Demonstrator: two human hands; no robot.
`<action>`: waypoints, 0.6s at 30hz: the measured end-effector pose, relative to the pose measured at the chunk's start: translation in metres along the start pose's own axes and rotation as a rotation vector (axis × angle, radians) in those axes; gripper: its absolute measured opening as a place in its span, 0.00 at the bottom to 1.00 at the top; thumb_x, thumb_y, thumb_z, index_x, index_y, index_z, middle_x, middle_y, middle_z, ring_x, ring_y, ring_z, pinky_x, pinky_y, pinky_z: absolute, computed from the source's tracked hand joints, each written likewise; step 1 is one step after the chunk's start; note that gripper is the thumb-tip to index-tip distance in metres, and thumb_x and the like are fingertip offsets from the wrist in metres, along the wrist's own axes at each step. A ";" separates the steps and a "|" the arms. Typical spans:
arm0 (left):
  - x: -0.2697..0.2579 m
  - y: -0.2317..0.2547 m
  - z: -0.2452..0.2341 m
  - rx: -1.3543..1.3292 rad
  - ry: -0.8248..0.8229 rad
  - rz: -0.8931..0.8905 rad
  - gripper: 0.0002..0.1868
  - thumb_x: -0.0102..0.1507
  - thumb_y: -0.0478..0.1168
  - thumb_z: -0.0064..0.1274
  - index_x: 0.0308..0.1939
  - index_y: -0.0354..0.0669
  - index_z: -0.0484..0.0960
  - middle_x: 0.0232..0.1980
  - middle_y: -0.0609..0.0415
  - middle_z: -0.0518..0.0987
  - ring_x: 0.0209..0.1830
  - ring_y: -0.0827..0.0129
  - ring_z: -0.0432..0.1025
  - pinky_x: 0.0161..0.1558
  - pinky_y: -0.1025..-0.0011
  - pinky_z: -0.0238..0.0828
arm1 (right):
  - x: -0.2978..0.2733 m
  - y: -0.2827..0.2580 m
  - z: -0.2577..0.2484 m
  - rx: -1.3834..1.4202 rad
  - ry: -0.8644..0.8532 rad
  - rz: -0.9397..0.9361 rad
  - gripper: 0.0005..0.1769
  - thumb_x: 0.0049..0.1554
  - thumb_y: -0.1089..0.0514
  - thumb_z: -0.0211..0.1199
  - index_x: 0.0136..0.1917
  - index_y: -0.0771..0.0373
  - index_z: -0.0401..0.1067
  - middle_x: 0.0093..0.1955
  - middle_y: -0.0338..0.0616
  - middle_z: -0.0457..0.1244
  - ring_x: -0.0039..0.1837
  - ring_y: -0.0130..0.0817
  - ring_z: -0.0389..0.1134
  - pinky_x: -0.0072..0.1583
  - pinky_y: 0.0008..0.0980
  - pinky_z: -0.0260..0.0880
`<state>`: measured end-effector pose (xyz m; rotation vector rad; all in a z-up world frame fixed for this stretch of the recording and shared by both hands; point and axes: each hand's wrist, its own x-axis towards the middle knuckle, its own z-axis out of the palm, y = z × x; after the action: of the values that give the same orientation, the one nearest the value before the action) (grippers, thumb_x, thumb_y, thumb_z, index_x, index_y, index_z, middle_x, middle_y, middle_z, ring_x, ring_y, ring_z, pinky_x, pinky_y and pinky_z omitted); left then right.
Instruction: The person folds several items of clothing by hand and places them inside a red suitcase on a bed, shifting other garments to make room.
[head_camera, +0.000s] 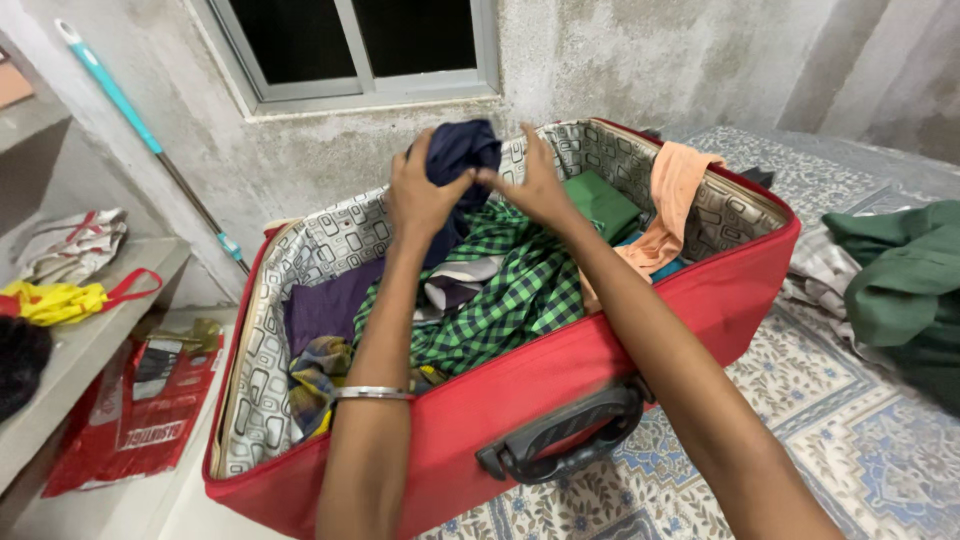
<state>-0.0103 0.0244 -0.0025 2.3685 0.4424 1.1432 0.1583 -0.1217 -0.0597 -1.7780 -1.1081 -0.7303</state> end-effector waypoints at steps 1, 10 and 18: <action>0.001 -0.008 -0.001 -0.032 -0.006 0.040 0.45 0.52 0.59 0.70 0.70 0.57 0.72 0.58 0.39 0.77 0.56 0.45 0.76 0.55 0.52 0.75 | -0.002 -0.010 -0.004 -0.040 -0.081 -0.010 0.69 0.51 0.29 0.76 0.82 0.71 0.41 0.79 0.79 0.43 0.80 0.70 0.43 0.75 0.57 0.47; -0.005 0.005 0.000 -0.265 -0.096 0.269 0.51 0.49 0.58 0.71 0.72 0.43 0.68 0.65 0.37 0.76 0.63 0.48 0.73 0.62 0.56 0.70 | -0.006 -0.069 -0.040 -0.075 -0.174 -0.102 0.66 0.39 0.43 0.81 0.80 0.64 0.48 0.73 0.63 0.55 0.74 0.62 0.58 0.72 0.50 0.60; -0.003 0.017 -0.006 -0.345 0.065 0.310 0.40 0.64 0.59 0.66 0.73 0.43 0.71 0.69 0.39 0.76 0.69 0.48 0.74 0.69 0.58 0.72 | 0.002 -0.048 -0.021 0.182 0.038 0.228 0.38 0.55 0.38 0.69 0.68 0.65 0.68 0.58 0.59 0.69 0.61 0.52 0.72 0.63 0.42 0.70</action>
<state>-0.0155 0.0107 0.0081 2.1451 -0.1035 1.3138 0.1151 -0.1294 -0.0307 -1.6935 -0.8980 -0.5070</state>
